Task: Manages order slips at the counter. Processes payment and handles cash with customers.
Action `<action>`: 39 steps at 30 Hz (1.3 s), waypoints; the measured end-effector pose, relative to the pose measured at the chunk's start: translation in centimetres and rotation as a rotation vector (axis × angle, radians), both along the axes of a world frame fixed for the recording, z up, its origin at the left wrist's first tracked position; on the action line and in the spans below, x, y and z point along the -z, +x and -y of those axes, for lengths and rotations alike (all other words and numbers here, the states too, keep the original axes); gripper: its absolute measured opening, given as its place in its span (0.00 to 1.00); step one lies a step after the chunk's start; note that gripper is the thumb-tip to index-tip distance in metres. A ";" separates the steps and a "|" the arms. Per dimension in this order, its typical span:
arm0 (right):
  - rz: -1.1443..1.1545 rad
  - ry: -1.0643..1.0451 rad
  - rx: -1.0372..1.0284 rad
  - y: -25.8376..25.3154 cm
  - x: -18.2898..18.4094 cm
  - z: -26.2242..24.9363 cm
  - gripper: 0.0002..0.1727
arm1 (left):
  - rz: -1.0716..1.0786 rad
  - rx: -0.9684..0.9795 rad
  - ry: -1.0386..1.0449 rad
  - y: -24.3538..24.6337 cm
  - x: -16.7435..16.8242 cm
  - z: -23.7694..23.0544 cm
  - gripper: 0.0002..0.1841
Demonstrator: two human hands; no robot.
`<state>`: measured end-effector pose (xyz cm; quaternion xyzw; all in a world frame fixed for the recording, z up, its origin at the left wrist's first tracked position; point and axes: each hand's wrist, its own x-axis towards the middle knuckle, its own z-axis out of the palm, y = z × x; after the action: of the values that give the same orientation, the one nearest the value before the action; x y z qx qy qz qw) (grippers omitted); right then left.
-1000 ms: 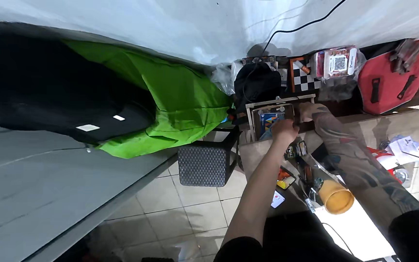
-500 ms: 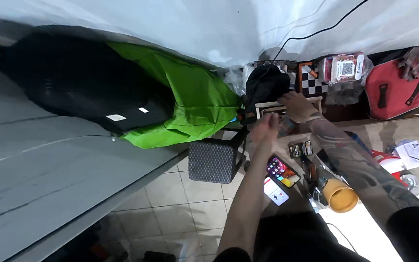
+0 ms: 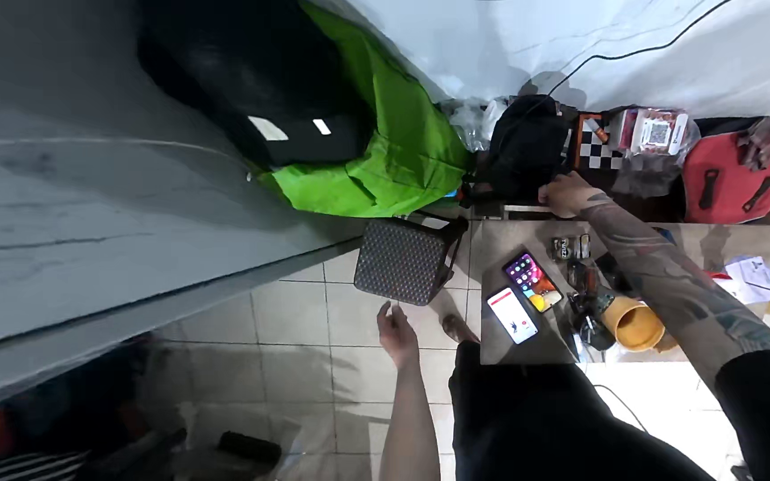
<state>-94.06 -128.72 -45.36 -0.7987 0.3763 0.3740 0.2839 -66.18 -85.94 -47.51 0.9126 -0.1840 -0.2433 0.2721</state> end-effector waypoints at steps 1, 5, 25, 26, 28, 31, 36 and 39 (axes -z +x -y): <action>-0.025 0.020 0.048 0.1 0.2 -0.6 0.20 | -0.028 -0.051 0.031 -0.2 0.1 -2.4 0.22; -0.081 0.153 0.269 1.0 -0.1 -2.8 0.33 | -0.237 -0.168 0.184 -1.6 -0.5 -11.2 0.29; 0.692 0.331 0.116 12.3 -13.9 -45.4 0.34 | -0.667 -0.254 0.021 -11.9 -4.7 -46.3 0.27; 0.609 0.392 0.056 11.9 -13.3 -48.8 0.33 | -0.640 -0.278 0.009 -12.9 -5.0 -49.1 0.27; 0.428 0.457 -0.078 10.5 -11.3 -54.2 0.34 | -0.602 -0.341 0.015 -15.2 -5.7 -54.5 0.28; 0.188 0.473 -0.285 8.8 -9.9 -59.1 0.34 | -0.630 -0.493 -0.029 -19.3 -7.2 -60.8 0.28; 0.044 0.430 -0.494 7.6 -9.2 -62.4 0.30 | -0.764 -0.928 -0.408 -29.0 -9.2 -66.3 0.23; 0.009 0.426 -0.596 8.8 -9.8 -63.6 0.29 | -0.841 -1.241 -0.634 -34.7 -9.6 -66.9 0.21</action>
<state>-85.29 -65.13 -35.57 -0.7978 0.0394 0.5067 0.3242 -100.90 -19.01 -37.89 0.5602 0.4127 -0.3072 0.6492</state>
